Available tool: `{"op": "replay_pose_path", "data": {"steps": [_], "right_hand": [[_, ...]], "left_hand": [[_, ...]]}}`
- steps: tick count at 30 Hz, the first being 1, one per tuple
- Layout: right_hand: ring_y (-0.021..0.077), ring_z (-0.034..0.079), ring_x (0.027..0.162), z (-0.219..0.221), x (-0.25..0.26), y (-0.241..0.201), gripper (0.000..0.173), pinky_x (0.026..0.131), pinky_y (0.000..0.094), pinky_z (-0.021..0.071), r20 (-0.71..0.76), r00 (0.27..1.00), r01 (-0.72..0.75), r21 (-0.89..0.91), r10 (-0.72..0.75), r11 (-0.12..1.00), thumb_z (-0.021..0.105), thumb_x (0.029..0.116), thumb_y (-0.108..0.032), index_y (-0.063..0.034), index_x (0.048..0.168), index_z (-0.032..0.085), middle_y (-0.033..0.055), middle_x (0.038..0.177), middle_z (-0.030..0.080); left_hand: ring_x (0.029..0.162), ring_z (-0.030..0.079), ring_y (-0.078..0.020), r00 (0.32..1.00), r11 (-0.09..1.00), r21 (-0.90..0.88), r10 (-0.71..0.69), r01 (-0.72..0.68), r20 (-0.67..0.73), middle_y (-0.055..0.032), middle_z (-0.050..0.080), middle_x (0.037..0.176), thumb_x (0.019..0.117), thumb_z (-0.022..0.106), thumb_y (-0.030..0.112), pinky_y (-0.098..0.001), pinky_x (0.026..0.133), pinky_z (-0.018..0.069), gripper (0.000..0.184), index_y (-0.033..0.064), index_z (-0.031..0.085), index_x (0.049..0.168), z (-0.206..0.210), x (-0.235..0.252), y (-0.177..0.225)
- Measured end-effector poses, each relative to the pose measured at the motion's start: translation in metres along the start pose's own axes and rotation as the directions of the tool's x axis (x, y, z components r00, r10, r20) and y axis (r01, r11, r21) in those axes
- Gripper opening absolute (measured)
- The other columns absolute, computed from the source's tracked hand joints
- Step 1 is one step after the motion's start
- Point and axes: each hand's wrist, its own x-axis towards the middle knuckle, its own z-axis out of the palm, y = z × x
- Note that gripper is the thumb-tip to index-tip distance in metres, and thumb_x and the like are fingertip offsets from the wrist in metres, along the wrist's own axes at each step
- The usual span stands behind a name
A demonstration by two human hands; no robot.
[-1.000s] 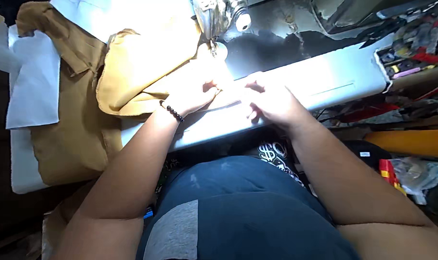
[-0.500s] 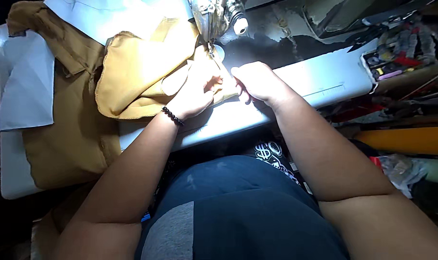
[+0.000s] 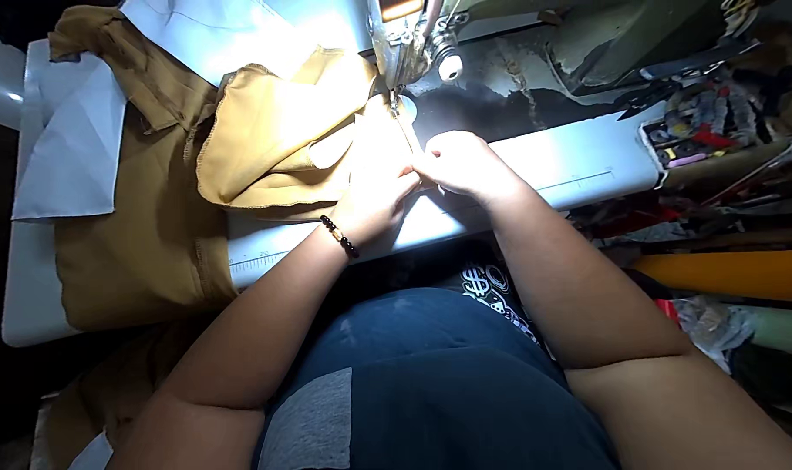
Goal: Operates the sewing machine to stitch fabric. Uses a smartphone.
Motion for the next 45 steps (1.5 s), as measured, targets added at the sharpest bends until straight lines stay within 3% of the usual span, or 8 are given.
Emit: {"op": "replay_pose_path", "data": {"steps": [3, 8, 11, 15, 18, 26, 30, 45], "right_hand": [[0.0310, 0.062, 0.075, 0.012, -0.008, -0.005, 0.044, 0.063, 0.0524, 0.0457, -0.097, 0.995, -0.025, -0.029, 0.022, 0.999, 0.059, 0.1004, -0.038, -0.0052, 0.072, 0.055, 0.0132, 0.074, 0.059], [0.0366, 0.068, 0.087, 0.020, -0.019, -0.015, 0.038, 0.068, 0.0543, 0.0502, -0.157, 0.988, -0.018, -0.140, -0.005, 0.990, 0.047, 0.1059, -0.027, -0.0010, 0.081, 0.060, 0.0187, 0.083, 0.065], [0.0363, 0.067, 0.090, 0.011, -0.017, -0.017, 0.041, 0.073, 0.0542, 0.0500, -0.149, 0.989, -0.030, -0.044, 0.023, 0.999, 0.045, 0.1084, -0.027, 0.0003, 0.082, 0.060, 0.0196, 0.086, 0.065], [0.0290, 0.063, 0.080, 0.009, -0.015, -0.015, 0.032, 0.068, 0.0498, 0.0469, -0.161, 0.984, -0.062, 0.078, 0.074, 0.995, 0.049, 0.1026, -0.020, -0.0040, 0.076, 0.057, 0.0135, 0.079, 0.061], [0.0343, 0.067, 0.087, 0.013, -0.017, -0.012, 0.031, 0.068, 0.0545, 0.0493, -0.104, 0.992, -0.076, -0.018, 0.074, 0.997, 0.050, 0.1017, -0.020, -0.0033, 0.078, 0.059, 0.0165, 0.083, 0.065], [0.0341, 0.068, 0.078, 0.042, -0.018, 0.009, 0.015, 0.059, 0.0483, 0.0507, -0.390, 0.908, 0.112, -0.127, -0.154, 0.985, 0.055, 0.0959, -0.014, 0.0002, 0.094, 0.061, 0.0182, 0.094, 0.064], [0.0301, 0.068, 0.073, 0.054, -0.013, 0.015, 0.011, 0.060, 0.0443, 0.0536, -0.504, 0.801, 0.306, -0.119, -0.323, 0.945, 0.057, 0.0929, -0.005, 0.0015, 0.091, 0.065, 0.0168, 0.090, 0.066], [0.0256, 0.069, 0.084, 0.063, -0.020, 0.029, 0.017, 0.073, 0.0357, 0.0556, -0.551, 0.686, 0.508, -0.104, -0.475, 0.855, 0.060, 0.0938, -0.006, -0.0018, 0.096, 0.076, 0.0142, 0.089, 0.070]], "left_hand": [[0.090, 0.072, -0.0281, 0.990, 0.996, -0.014, -0.093, 0.092, -0.108, -0.0133, 0.074, 0.096, 0.0934, 0.058, 0.006, -0.0455, 0.080, 0.0567, 0.019, 0.0020, 0.075, 0.102, 0.001, -0.004, 0.004], [0.127, 0.059, -0.0323, 0.977, 0.973, -0.091, -0.212, 0.212, 0.010, -0.0193, 0.064, 0.131, 0.0897, 0.061, 0.032, -0.0501, 0.105, 0.0451, 0.045, 0.0004, 0.065, 0.121, -0.005, -0.001, 0.003], [0.117, 0.063, -0.0366, 0.970, 0.968, 0.141, -0.223, 0.208, 0.097, -0.0177, 0.069, 0.118, 0.0893, 0.066, 0.044, -0.0575, 0.100, 0.0456, 0.049, 0.0037, 0.068, 0.118, -0.009, 0.018, 0.002], [0.104, 0.064, -0.0428, 0.998, 0.930, 0.361, -0.069, 0.067, -0.006, -0.0191, 0.067, 0.100, 0.0919, 0.065, 0.013, -0.0595, 0.085, 0.0488, 0.012, 0.0037, 0.068, 0.099, -0.012, 0.048, -0.014], [0.099, 0.065, -0.0374, 0.994, 0.967, 0.242, 0.100, -0.085, -0.049, -0.0167, 0.067, 0.094, 0.0926, 0.059, -0.001, -0.0551, 0.088, 0.0481, 0.012, 0.0026, 0.071, 0.091, -0.005, 0.035, -0.019], [0.126, 0.061, -0.0296, 0.982, 0.989, -0.046, -0.133, 0.141, 0.137, -0.0145, 0.062, 0.140, 0.0882, 0.053, 0.004, -0.0470, 0.102, 0.0496, 0.052, 0.0042, 0.063, 0.140, -0.010, -0.009, 0.001], [0.127, 0.060, -0.0304, 0.983, 0.988, -0.078, -0.122, 0.134, 0.138, -0.0160, 0.061, 0.141, 0.0889, 0.053, 0.005, -0.0473, 0.103, 0.0485, 0.051, 0.0024, 0.062, 0.139, -0.011, -0.009, 0.000], [0.130, 0.059, -0.0254, 0.989, 0.988, -0.120, -0.080, 0.095, 0.123, -0.0135, 0.060, 0.143, 0.0884, 0.052, 0.012, -0.0428, 0.106, 0.0483, 0.052, 0.0033, 0.063, 0.138, -0.011, -0.015, -0.009]]}}
